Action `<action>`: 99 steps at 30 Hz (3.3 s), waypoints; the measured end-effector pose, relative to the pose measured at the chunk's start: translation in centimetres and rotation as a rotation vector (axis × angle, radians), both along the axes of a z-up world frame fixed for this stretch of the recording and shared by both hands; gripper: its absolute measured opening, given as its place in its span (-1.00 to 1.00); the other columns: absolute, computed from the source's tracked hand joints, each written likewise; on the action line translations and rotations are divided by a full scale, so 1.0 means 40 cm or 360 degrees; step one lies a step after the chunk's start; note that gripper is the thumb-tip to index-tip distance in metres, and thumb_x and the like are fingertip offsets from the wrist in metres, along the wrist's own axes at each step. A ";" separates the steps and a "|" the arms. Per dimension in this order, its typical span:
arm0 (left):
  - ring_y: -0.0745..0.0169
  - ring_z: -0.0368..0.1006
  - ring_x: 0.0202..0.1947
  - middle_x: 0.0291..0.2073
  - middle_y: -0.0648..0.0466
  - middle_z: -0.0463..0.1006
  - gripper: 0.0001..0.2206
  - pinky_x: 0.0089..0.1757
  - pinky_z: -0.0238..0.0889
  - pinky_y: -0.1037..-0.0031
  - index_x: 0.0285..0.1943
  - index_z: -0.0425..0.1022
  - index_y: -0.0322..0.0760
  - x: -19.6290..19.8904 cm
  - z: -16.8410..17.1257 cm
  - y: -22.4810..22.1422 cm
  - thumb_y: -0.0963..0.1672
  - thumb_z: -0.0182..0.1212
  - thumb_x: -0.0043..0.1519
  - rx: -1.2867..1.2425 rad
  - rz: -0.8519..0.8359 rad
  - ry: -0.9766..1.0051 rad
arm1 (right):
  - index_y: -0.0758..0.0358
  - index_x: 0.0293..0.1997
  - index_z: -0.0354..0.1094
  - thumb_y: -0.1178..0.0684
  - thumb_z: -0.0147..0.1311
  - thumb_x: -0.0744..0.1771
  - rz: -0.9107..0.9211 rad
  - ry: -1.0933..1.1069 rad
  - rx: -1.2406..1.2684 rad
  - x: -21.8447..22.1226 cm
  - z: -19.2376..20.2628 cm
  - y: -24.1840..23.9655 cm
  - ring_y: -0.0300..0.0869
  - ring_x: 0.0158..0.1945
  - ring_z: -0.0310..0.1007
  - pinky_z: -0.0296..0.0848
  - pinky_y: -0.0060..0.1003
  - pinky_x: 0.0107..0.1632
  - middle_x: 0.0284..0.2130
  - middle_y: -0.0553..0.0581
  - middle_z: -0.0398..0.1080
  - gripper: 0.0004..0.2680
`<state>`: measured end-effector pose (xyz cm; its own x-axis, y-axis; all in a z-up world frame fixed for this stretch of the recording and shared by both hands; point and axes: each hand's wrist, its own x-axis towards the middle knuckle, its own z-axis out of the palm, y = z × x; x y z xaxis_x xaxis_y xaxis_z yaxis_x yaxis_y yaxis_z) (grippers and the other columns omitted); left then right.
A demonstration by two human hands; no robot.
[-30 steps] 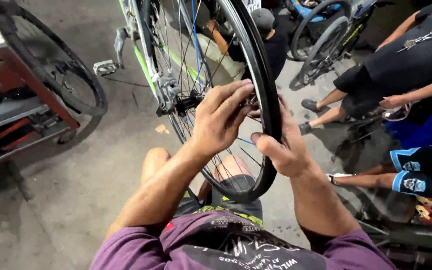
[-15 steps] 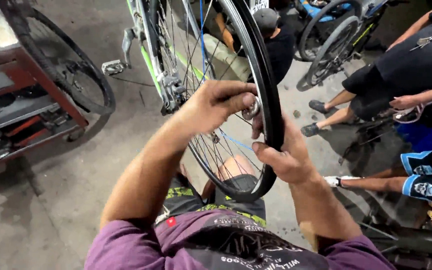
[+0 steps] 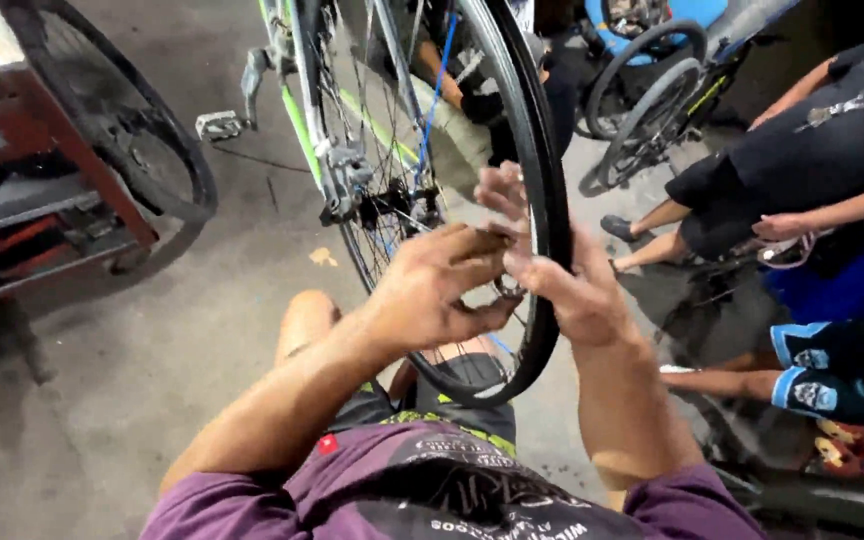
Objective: Inspecting and adjusting the hub and axle components of a bicycle wheel.
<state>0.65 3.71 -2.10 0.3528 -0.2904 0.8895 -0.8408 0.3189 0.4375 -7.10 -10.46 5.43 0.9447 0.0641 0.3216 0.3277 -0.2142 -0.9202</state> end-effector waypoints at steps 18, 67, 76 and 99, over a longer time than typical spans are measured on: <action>0.07 0.69 -0.12 -0.08 -0.10 0.69 -0.66 -0.07 0.60 0.33 0.09 0.53 -0.44 0.078 0.106 0.046 -0.11 0.46 0.25 0.0099 -0.0015 0.0406 | 0.37 0.23 0.29 0.07 0.26 0.29 -0.0376 0.0054 0.0051 -0.045 -0.105 -0.101 -0.13 0.01 0.54 0.60 -0.23 0.21 -0.03 0.16 0.46 -0.60; -0.01 0.64 -0.09 -0.07 -0.20 0.68 -0.82 -0.06 0.48 0.24 -0.13 0.64 -0.38 0.082 -0.015 -0.015 -0.12 0.41 0.30 -0.0332 -0.0454 0.0901 | 0.40 0.41 0.15 0.13 0.24 0.28 -0.0405 -0.0241 0.0013 -0.069 -0.120 -0.036 -0.02 0.32 0.36 0.44 0.10 0.32 0.23 0.34 0.36 -0.48; 0.13 0.46 0.04 0.10 -0.09 0.41 -0.83 0.04 0.58 0.38 -0.05 0.53 -0.37 0.117 0.047 0.028 -0.18 0.42 0.29 -0.0357 0.0014 0.0478 | 0.48 0.48 -0.01 -0.02 0.15 0.33 0.0035 0.0016 0.0126 -0.077 -0.087 -0.027 0.08 0.51 0.20 0.20 -0.06 0.56 0.40 0.34 0.18 -0.42; 0.31 0.67 -0.44 -0.36 0.06 0.75 -0.85 -0.39 0.52 0.52 -0.16 0.71 -0.34 0.207 0.147 0.015 -0.22 0.51 0.13 0.0291 -0.0098 -0.0127 | 0.30 0.57 -0.16 0.10 0.16 0.31 -0.0185 -0.0011 -0.0023 -0.046 -0.031 -0.046 -0.01 0.57 0.08 0.29 0.10 0.50 0.44 0.30 0.13 -0.36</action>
